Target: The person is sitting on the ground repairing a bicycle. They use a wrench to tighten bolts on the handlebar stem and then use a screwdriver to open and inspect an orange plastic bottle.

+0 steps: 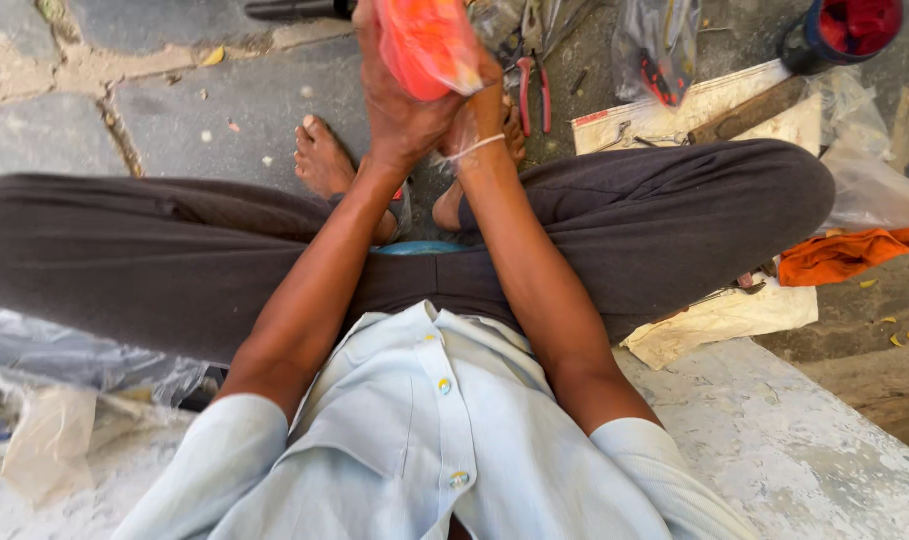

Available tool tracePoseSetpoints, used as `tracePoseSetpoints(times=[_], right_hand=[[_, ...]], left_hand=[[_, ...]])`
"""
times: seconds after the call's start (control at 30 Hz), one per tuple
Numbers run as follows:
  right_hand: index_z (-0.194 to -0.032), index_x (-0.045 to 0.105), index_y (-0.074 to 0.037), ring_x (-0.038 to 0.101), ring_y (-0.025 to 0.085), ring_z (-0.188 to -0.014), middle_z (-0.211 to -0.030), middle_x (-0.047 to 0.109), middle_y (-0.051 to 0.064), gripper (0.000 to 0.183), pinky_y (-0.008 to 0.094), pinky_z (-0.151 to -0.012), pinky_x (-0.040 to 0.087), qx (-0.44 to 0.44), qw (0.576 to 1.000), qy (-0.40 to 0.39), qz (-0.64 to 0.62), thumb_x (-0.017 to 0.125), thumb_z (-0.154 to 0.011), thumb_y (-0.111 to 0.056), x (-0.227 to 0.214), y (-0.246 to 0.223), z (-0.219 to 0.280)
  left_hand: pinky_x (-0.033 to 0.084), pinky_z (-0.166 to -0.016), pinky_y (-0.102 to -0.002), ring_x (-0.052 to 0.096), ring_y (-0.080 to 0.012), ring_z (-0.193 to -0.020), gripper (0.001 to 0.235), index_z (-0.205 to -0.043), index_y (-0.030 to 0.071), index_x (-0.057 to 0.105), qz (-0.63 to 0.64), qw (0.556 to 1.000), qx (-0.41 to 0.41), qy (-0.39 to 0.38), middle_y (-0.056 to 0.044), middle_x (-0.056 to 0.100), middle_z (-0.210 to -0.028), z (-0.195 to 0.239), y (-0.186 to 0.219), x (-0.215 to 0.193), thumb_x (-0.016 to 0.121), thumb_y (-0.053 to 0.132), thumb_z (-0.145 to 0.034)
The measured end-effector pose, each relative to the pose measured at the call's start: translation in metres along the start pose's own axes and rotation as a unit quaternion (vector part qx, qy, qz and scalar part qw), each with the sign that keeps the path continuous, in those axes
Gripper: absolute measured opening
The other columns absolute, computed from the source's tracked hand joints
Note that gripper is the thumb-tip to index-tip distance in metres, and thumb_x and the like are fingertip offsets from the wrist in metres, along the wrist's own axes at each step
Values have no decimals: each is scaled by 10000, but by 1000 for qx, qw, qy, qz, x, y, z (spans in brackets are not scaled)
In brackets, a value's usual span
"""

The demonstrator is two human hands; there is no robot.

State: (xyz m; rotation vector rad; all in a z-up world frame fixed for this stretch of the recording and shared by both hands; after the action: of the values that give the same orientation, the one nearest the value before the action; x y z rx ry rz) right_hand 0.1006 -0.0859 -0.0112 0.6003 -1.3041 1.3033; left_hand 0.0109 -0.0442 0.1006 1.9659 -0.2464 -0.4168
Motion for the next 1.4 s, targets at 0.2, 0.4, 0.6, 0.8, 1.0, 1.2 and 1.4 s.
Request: tracePoseSetpoints(times=[0.2,0.4,0.6,0.8,1.0,1.2,1.4], right_hand=[[-1173,648,0,669,257,-981,-1067,678,116,357,491,-943,538,55,977,206,8,638,-1000,-311,-31,18,-8],[-1098,655,11,685,296,-982,-1061,715,151,296,451,-959,537,163,968,185,-38,576,-972,-245,-105,64,-24],[-982,674,-38,668,250,-837,-983,686,136,226,402,-733,571,132,899,358,217,593,-951,-247,-141,43,-24],[-1048,709,-41,694,296,-838,-989,690,126,213,420,-773,616,110,843,369,376,673,-884,-172,-98,26,-9],[-1179,681,-101,652,273,-1157,-1238,642,106,204,363,-942,571,-304,655,178,668,621,-1025,-220,13,-6,17],[-1110,665,-87,622,299,-1111,-1162,645,96,285,430,-962,548,-273,444,-26,853,652,-830,-40,72,8,26],[-1297,594,34,684,200,-664,-792,675,94,377,349,-605,576,-206,603,2,771,662,-943,-74,54,3,39]], left_hand=[[523,-1051,-386,630,-237,-1150,778,-1443,32,443,198,961,-183,66,-115,627,-1283,6,-58,-12,921,329,-905],[476,-1029,-381,601,-212,-1154,704,-1358,24,505,218,942,-209,144,-87,626,-1251,12,-103,-11,913,296,-853],[532,-905,-423,636,-268,-994,542,-1254,14,586,540,753,-368,81,-120,651,-1101,9,-133,-7,829,377,-933],[548,-936,-433,645,-271,-1022,593,-1269,16,585,517,733,-412,159,-122,658,-1124,2,-135,-17,773,470,-936],[564,-968,-444,654,-275,-1050,657,-1284,19,584,510,728,-396,229,-123,664,-1147,1,-136,-38,717,562,-940],[579,-999,-455,664,-279,-1077,731,-1298,21,583,541,732,-411,58,-124,671,-1170,7,-106,-23,661,655,-943],[608,-899,-456,718,-320,-989,683,-1163,-33,637,528,680,-503,73,-187,742,-1062,10,-113,-44,590,569,-842]])
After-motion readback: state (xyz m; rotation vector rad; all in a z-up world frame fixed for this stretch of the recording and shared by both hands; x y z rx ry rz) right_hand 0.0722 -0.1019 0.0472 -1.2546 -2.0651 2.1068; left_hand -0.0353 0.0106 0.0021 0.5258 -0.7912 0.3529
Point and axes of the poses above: each hand's wrist, its own z-axis away from the middle knuckle, its own x-axis out of the palm, y = z × x, the point moved 2 cm from there along -z, towards the middle knuckle
